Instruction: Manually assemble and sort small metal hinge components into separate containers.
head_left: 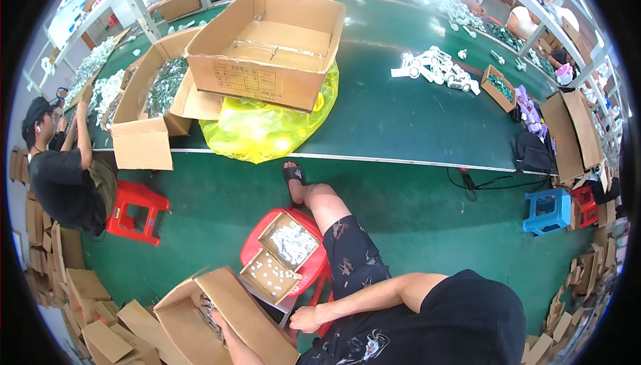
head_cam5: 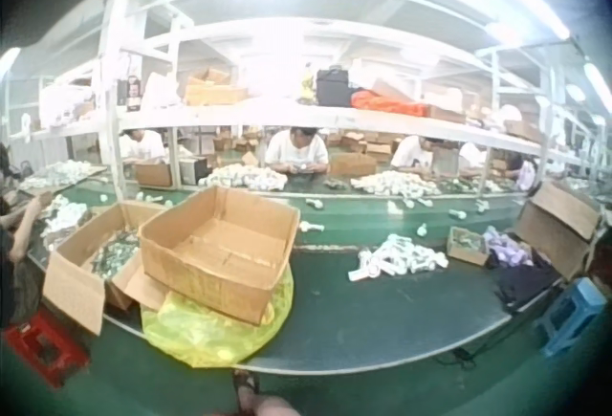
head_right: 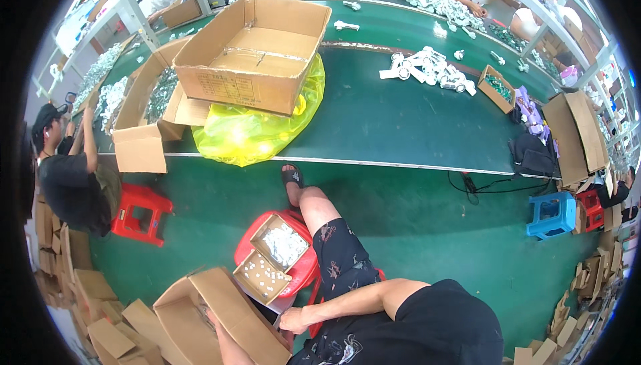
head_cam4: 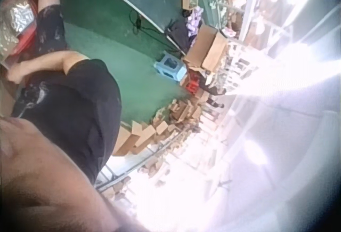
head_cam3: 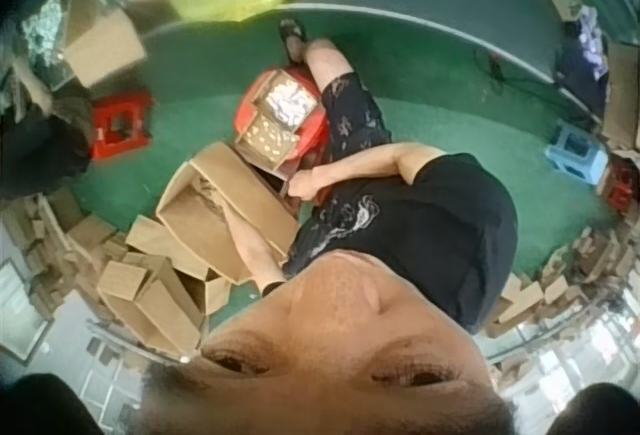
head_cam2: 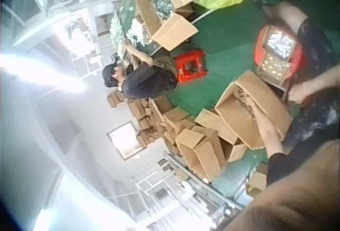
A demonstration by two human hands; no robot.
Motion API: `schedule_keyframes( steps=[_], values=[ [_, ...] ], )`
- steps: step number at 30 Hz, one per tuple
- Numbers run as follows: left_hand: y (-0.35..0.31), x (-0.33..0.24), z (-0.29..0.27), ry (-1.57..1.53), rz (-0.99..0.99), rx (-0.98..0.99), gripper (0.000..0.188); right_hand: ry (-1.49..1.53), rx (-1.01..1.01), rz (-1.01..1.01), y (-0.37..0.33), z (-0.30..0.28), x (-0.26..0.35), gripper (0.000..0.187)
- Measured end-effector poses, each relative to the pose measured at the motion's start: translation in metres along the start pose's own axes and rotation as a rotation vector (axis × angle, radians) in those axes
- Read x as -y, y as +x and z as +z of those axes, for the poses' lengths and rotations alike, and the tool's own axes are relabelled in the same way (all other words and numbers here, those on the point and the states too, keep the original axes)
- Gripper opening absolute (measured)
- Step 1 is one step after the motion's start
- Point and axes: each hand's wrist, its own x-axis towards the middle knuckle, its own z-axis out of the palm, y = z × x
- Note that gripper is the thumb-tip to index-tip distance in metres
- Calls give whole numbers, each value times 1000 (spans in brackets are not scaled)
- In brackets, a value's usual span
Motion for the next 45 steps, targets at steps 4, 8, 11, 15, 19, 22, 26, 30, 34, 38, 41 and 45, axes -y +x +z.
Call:
schedule_keyframes(
  steps=[4, 8, 11, 15, 19, 22, 26, 30, 34, 38, 41, 45],
  values=[
    [-34, 9, -6, -91, -9, 22, 30, 15, -24, -32, 0, -7, 6, 25],
    [-70, 15, -8, -194, -38, 44, 29, 46, -41, -46, -3, -21, 8, 24],
    [-85, 6, -2, -248, -46, 77, 29, 96, -33, 23, 0, -13, -4, 27],
    [-104, 4, -2, -299, -79, 96, 29, 88, -28, 5, -3, -19, -3, 27],
    [-116, -5, 6, -340, -94, 134, 28, 89, 3, 6, -16, -30, -3, 23],
    [-124, -7, 10, -380, -111, 156, 28, 199, 13, -113, -32, -64, 2, 23],
    [-143, -3, 10, -452, -137, 179, 28, 719, -168, -275, -80, -186, -2, 29],
    [-145, -19, 28, -496, -139, 259, 28, 572, -692, -20, -184, -366, -16, 25],
    [-142, -34, 44, -525, -135, 320, 27, 402, -1374, -73, -259, -483, -14, 57],
    [-165, -45, 22, -543, -180, 297, 27, 417, -1546, -238, -274, -544, -4, 74],
    [-163, -52, 27, -543, -173, 330, 27, 347, -1660, -329, -292, -555, 5, 81],
    [-159, -44, 27, -560, -196, 338, 27, 287, -1680, -321, -280, -564, 3, 86]
  ],
)
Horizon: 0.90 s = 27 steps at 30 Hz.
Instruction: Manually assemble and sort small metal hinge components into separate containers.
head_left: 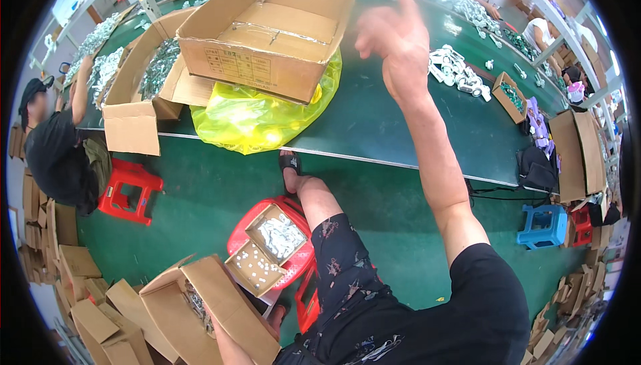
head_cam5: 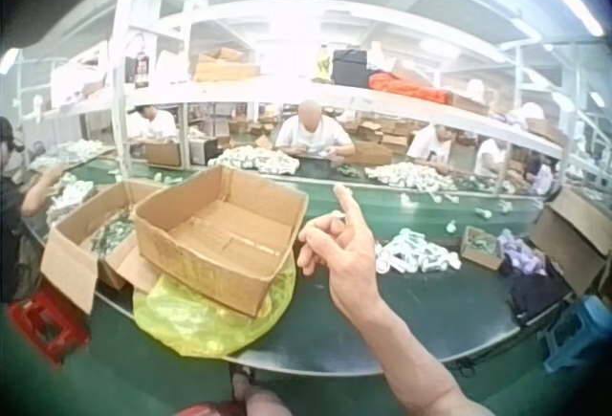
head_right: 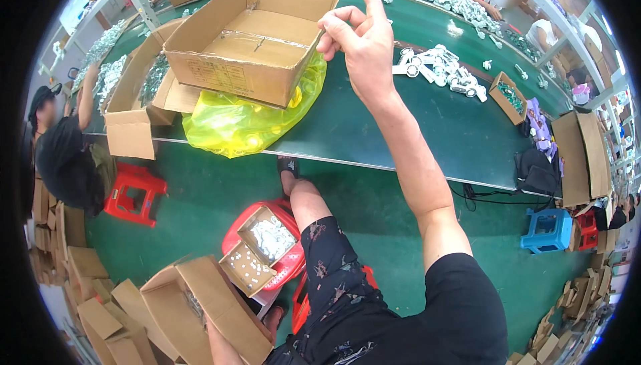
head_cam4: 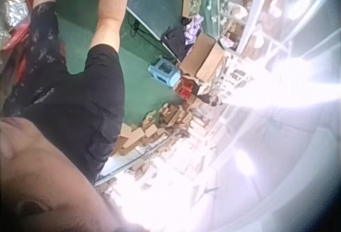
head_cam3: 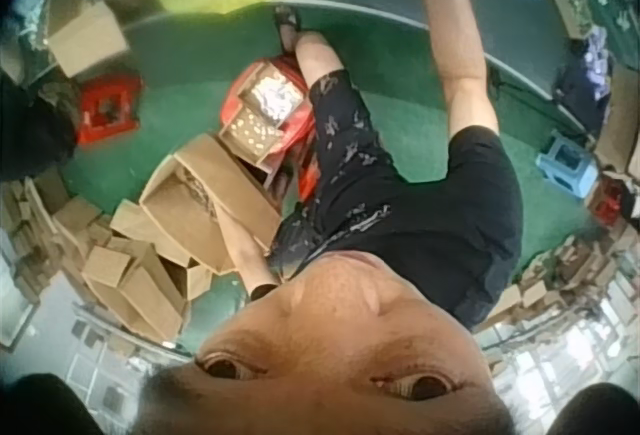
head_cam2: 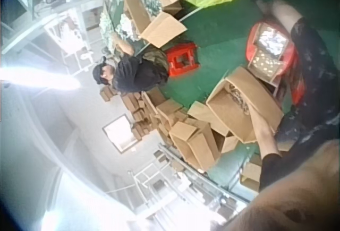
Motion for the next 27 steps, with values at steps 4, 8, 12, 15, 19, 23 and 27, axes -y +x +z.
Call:
schedule_keyframes(
  steps=[4, 8, 12, 15, 19, 23, 27],
  values=[
    [-20, 9, -5, -34, -12, -62, 26, 32, 8, 4, 6, 18, -9, 85],
    [3, 11, 5, -5, -5, -14, 26, -69, -79, -5, 12, -3, -1, 85],
    [-2, 16, -1, -22, -14, -38, 26, 146, -33, 18, 17, 7, -5, 82],
    [-1, 16, -1, -23, -14, -35, 26, 149, -28, 60, 12, 8, -7, 79],
    [2, 15, 0, -33, -11, -29, 25, 70, 52, 11, 6, 0, -13, 80],
    [2, 16, 0, -48, -3, -25, 25, 38, 80, 65, -5, 1, -10, 75],
    [5, 15, 0, -60, -2, -9, 25, -46, 106, 136, -24, 1, 0, 65]
  ],
)
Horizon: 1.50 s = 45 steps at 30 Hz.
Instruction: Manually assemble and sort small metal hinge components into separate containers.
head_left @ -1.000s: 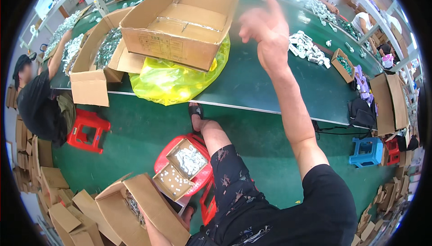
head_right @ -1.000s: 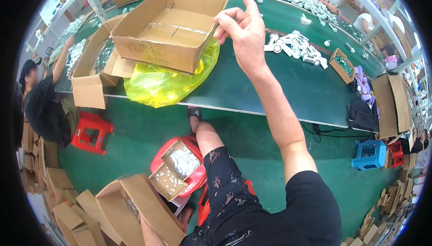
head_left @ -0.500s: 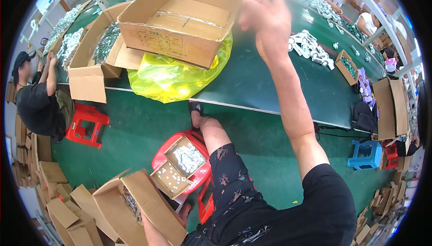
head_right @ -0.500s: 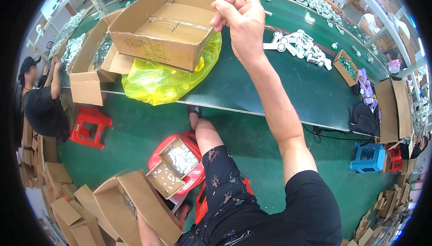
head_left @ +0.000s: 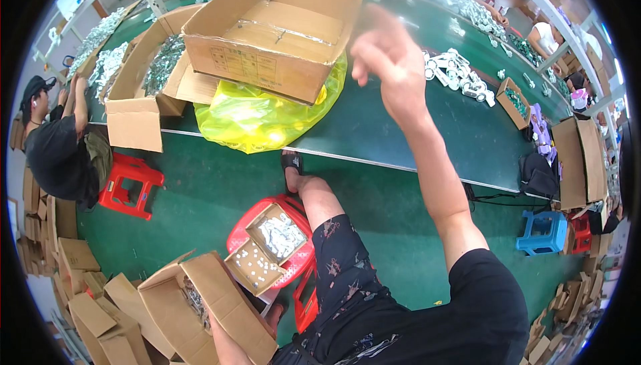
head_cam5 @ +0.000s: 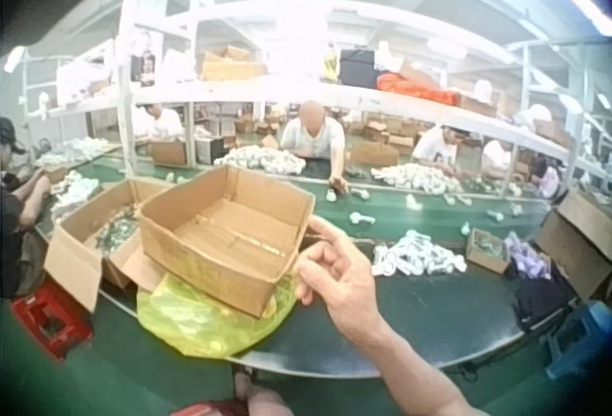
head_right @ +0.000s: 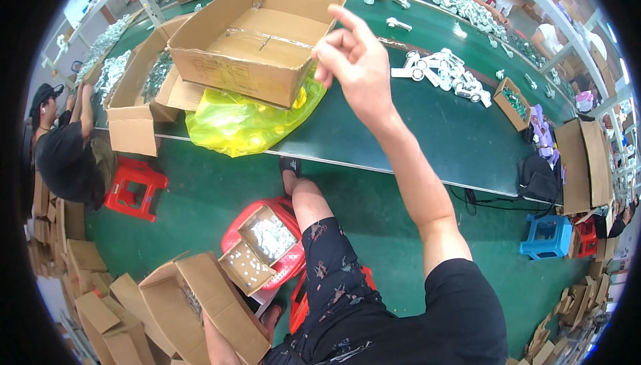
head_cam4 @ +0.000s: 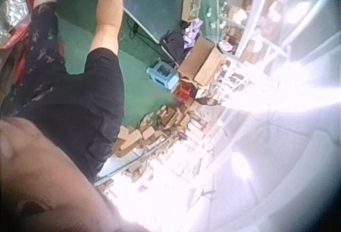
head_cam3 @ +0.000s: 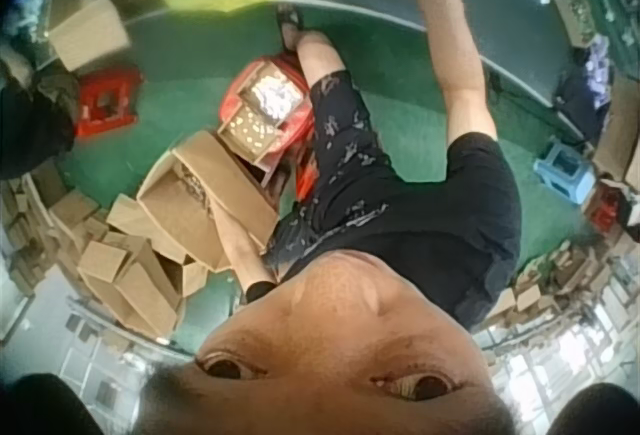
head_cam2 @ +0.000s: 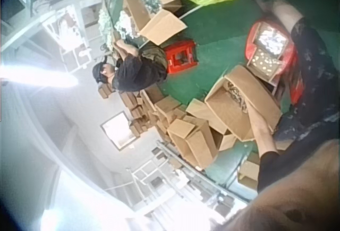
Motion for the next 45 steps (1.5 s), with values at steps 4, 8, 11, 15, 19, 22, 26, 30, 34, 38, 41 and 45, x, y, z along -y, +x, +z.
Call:
schedule_keyframes(
  steps=[4, 8, 11, 15, 19, 22, 26, 30, 34, 38, 41, 45],
  values=[
    [3, 1, -4, -18, -1, -1, 25, -60, 58, 61, -76, 17, -11, 27],
    [4, 6, -6, -30, -5, 7, 24, -430, 429, -103, -176, 34, -61, 16],
    [5, 11, -8, -34, -8, 20, 24, -796, 608, -197, -258, 39, -141, 23],
    [2, 17, -14, -55, -15, 20, 24, -842, 490, -25, -319, 52, -177, 25],
    [4, 22, -19, -73, -12, 25, 24, -856, 410, -12, -325, 64, -179, 22],
    [4, 25, -24, -95, -13, 33, 24, -892, 394, -55, -320, 71, -181, 18],
    [10, 27, -31, -141, -5, 37, 23, -868, 369, -66, -318, 71, -181, 15],
    [28, 11, -47, -224, 36, 24, 23, -875, 373, -42, -322, 69, -181, 15],
    [63, -29, -74, -327, 134, -21, 23, -878, 383, -11, -326, 71, -186, 15],
    [80, -58, -84, -399, 180, -25, 23, -870, 369, -61, -325, 75, -180, 12],
    [82, -62, -84, -429, 190, -14, 22, -878, 371, -61, -325, 74, -178, 11],
    [78, -51, -80, -452, 179, -4, 22, -877, 374, -39, -330, 68, -185, 15]
  ],
)
